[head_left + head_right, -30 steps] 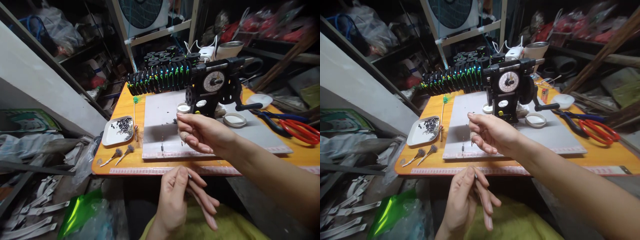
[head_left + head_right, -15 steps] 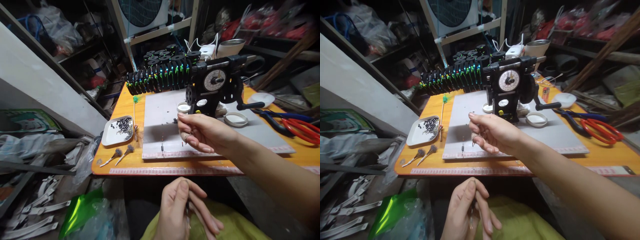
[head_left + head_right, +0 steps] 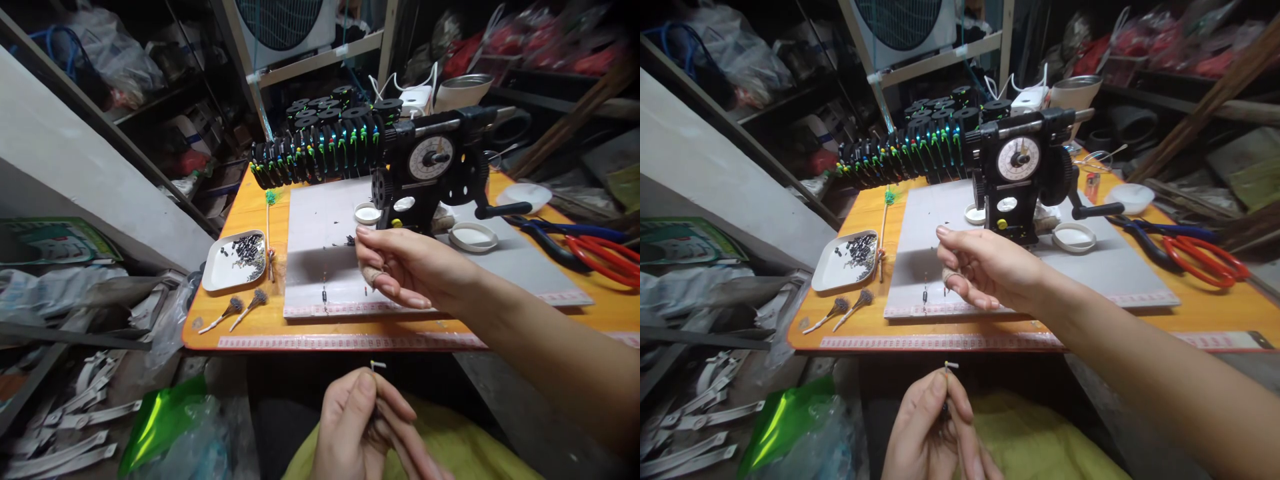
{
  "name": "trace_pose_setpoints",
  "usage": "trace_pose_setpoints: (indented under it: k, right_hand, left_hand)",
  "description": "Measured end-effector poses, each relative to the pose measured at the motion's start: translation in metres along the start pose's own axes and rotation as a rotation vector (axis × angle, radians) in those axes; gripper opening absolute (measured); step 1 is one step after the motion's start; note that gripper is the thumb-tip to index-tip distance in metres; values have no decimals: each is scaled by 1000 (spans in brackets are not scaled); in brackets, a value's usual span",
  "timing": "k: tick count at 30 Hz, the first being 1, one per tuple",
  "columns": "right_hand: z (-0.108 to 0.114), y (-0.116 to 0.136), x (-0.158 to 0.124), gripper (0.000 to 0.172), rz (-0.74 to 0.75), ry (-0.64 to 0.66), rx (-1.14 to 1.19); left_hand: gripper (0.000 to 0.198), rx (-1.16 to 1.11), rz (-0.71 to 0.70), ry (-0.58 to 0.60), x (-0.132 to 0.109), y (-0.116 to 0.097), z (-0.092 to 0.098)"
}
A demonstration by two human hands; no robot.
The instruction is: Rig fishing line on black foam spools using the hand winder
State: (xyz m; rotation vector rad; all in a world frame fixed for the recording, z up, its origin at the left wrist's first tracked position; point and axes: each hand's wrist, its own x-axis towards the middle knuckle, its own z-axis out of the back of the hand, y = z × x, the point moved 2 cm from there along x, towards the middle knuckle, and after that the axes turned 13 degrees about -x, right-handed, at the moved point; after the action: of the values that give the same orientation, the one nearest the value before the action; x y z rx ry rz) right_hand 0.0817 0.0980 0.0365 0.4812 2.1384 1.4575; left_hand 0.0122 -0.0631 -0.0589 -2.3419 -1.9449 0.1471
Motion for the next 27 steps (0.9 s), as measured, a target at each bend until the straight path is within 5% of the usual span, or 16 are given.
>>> trace_pose_setpoints:
  k: [7,27]
  right_hand:
    - [1,0,1,39,10,7,11]
    - [0,3,-1,40,7,-20,21]
  left_hand:
    - [52,-111,-58,143,-1,10,6]
    - [45,-94,-44,46,-10,10,-2]
